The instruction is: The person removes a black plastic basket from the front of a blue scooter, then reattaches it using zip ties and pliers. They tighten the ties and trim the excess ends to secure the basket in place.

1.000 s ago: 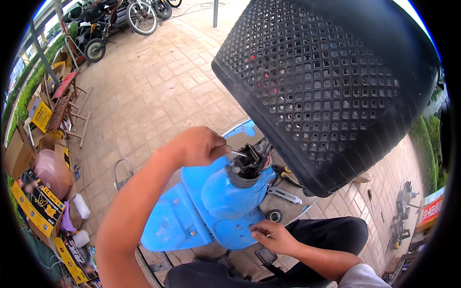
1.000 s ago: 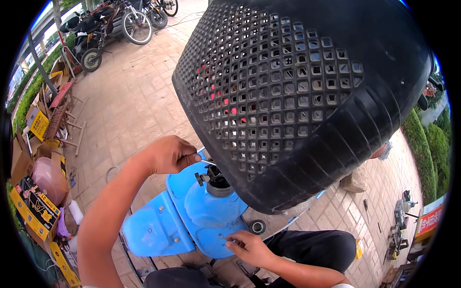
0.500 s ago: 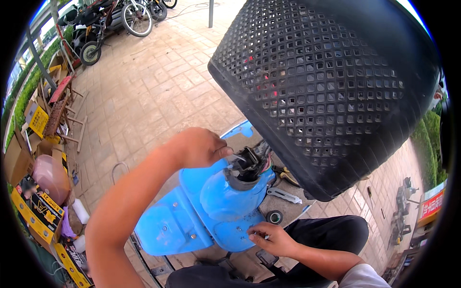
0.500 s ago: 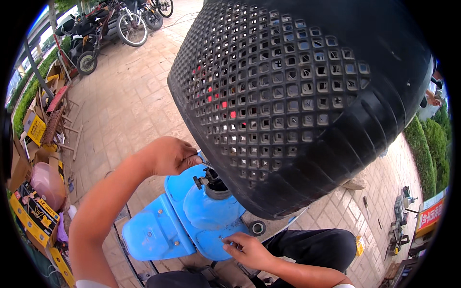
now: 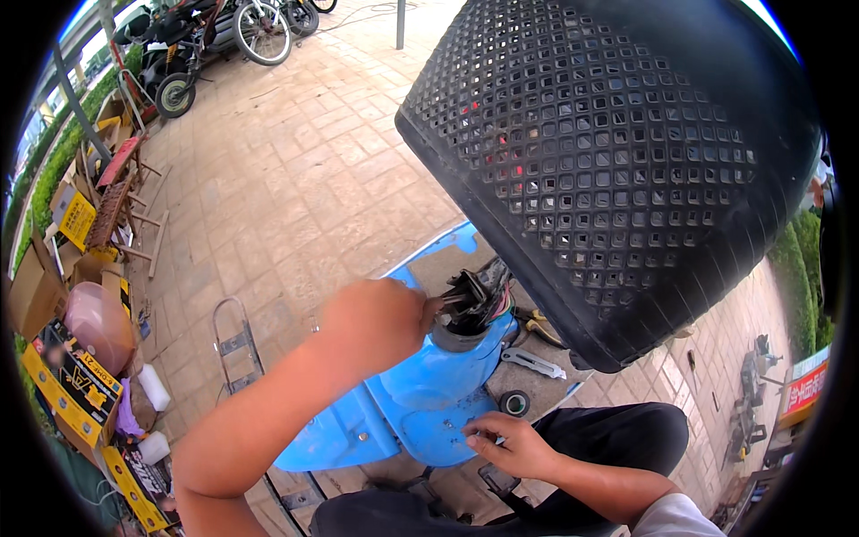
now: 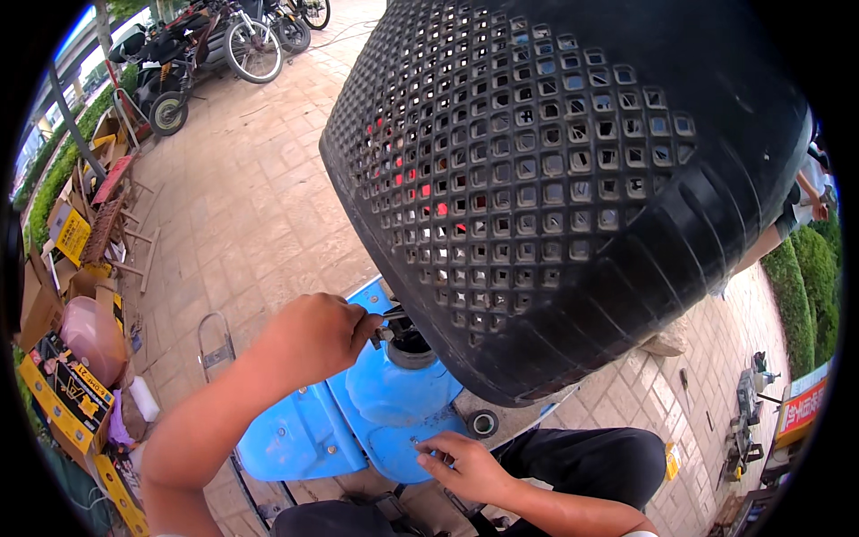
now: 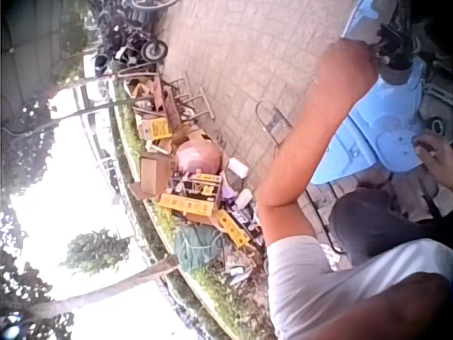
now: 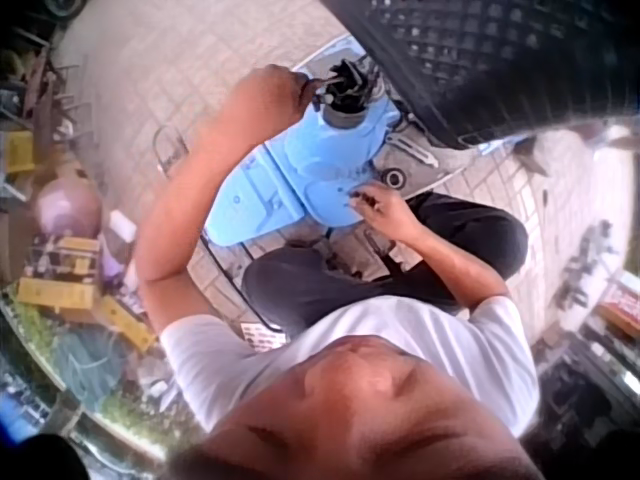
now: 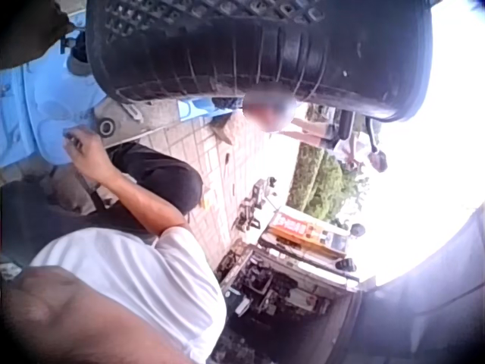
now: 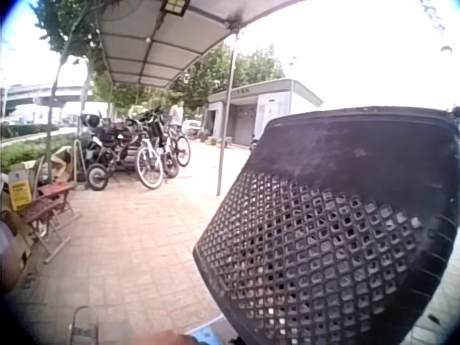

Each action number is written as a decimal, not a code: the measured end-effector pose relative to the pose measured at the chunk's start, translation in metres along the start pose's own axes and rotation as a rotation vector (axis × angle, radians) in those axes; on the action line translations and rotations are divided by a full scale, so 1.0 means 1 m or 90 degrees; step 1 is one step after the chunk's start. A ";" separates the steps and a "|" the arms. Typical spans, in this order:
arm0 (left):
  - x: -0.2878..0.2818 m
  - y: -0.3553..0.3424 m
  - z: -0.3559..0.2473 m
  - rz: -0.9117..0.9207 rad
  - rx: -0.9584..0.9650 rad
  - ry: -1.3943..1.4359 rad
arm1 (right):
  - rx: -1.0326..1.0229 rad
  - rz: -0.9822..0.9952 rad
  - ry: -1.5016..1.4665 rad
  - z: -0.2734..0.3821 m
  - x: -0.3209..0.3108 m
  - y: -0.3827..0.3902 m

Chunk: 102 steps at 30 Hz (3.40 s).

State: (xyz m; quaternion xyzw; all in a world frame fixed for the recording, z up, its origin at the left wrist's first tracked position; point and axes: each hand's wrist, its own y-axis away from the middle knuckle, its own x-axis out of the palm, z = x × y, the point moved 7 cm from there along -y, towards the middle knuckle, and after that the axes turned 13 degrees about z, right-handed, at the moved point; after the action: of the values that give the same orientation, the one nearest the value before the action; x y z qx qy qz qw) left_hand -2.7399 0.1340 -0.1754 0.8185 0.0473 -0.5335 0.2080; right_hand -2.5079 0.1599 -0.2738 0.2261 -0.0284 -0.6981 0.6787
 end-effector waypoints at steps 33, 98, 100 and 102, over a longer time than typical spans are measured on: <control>0.001 0.040 0.034 -0.052 -0.119 0.051 | -0.071 -0.125 0.098 0.016 -0.020 0.006; 0.118 0.061 -0.084 -0.080 -0.099 1.351 | -0.059 -0.265 0.287 -0.046 -0.047 -0.076; 0.116 0.061 -0.086 -0.096 -0.108 1.348 | -0.058 -0.267 0.290 -0.045 -0.046 -0.077; 0.115 0.061 -0.087 -0.110 -0.114 1.353 | -0.051 -0.268 0.293 -0.045 -0.046 -0.077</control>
State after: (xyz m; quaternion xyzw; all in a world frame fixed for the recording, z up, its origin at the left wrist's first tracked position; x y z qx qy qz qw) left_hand -2.5983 0.0957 -0.2301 0.8392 0.3009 0.4456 0.0811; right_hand -2.5655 0.2219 -0.3282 0.3518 0.2009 -0.7544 0.5164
